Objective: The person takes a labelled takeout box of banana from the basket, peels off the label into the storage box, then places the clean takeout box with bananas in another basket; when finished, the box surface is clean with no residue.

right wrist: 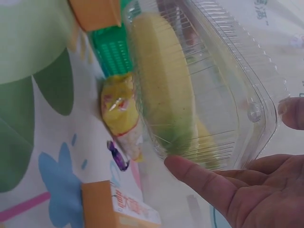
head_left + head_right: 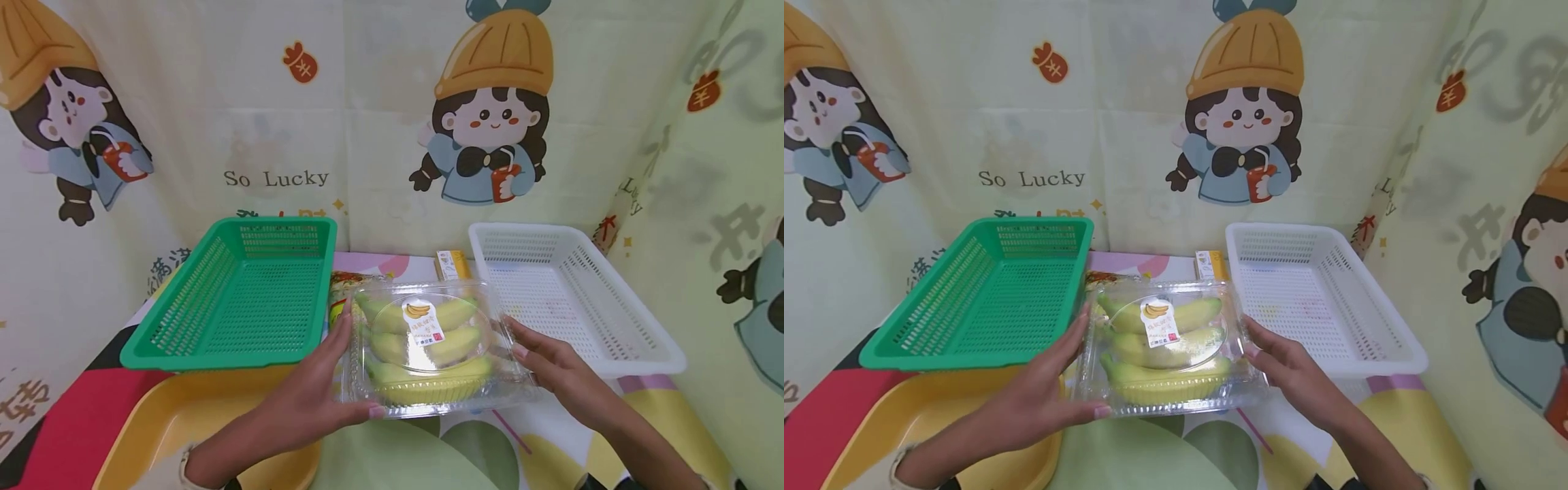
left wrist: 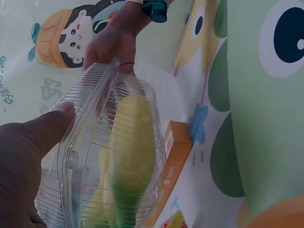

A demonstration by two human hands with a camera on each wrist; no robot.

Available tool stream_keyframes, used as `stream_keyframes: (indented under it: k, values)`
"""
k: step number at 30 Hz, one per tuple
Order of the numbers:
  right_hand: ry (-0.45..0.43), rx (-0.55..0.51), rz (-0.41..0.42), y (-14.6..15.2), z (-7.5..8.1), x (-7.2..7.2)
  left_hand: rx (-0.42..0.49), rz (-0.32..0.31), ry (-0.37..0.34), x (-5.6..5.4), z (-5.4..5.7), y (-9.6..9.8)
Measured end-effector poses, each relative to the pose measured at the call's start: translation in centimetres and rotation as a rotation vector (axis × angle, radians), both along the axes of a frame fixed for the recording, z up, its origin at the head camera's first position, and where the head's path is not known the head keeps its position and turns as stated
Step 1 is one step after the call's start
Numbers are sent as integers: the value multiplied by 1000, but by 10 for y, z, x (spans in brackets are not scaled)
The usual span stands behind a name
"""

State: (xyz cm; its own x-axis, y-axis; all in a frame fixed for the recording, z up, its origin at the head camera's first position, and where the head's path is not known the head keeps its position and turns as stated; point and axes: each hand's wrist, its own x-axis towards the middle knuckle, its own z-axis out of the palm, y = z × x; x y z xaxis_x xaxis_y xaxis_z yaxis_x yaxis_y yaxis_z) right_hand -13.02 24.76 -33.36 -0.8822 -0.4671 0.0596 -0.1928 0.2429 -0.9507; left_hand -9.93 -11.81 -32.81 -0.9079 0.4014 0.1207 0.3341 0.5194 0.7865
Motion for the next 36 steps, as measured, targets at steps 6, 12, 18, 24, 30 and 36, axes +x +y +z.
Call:
stream_keyframes:
  k: [6, 12, 18, 24, 30, 36]
  values:
    - [7, 58, -2, -7, -5, 5, -18, 31, -15, 7, -9, -5]
    - [-22, 67, -2, -11, -12, 10, -35, 40, -7, 12, -14, -10]
    - [-79, 78, 13, -17, -22, 10, -13, 36, -44, 16, -20, -14]
    - [-134, 36, 55, -20, -36, 7, -47, 45, -68, 15, -25, -16]
    - [-207, 29, 48, -22, -49, 7, -55, 40, -143, 15, -30, -17]
    - [-203, 59, 41, -20, -55, 8, -4, 7, -241, 18, -38, -12]
